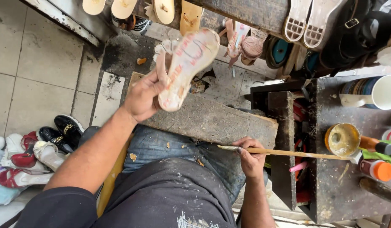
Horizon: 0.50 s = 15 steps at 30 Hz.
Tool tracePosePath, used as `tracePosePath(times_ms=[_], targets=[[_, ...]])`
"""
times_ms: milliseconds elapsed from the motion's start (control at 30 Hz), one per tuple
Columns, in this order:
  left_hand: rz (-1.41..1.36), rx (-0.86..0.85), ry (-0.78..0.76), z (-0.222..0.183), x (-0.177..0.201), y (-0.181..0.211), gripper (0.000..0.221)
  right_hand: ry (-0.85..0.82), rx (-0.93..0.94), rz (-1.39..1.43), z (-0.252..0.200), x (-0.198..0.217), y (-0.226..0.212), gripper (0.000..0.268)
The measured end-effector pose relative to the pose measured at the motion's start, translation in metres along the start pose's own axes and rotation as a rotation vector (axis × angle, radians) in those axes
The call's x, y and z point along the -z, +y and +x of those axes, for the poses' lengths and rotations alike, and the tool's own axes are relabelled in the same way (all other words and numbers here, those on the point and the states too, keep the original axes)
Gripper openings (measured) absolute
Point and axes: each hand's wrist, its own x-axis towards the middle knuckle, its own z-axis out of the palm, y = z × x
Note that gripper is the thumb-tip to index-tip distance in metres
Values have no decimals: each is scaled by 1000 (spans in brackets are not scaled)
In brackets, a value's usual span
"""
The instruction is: Apply adhesive to a shoe sole and use a hand tool to mark or trim it at a repair bench.
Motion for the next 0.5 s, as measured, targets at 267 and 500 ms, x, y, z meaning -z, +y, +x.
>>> tracePosePath(times_ms=[267,500], targets=[[74,169,362,120,51,-53,33,17,-54,27,-6,5,0,23],[172,257,434,242,51,-80,30,-39,-119,-40,-1,0,-16,13]])
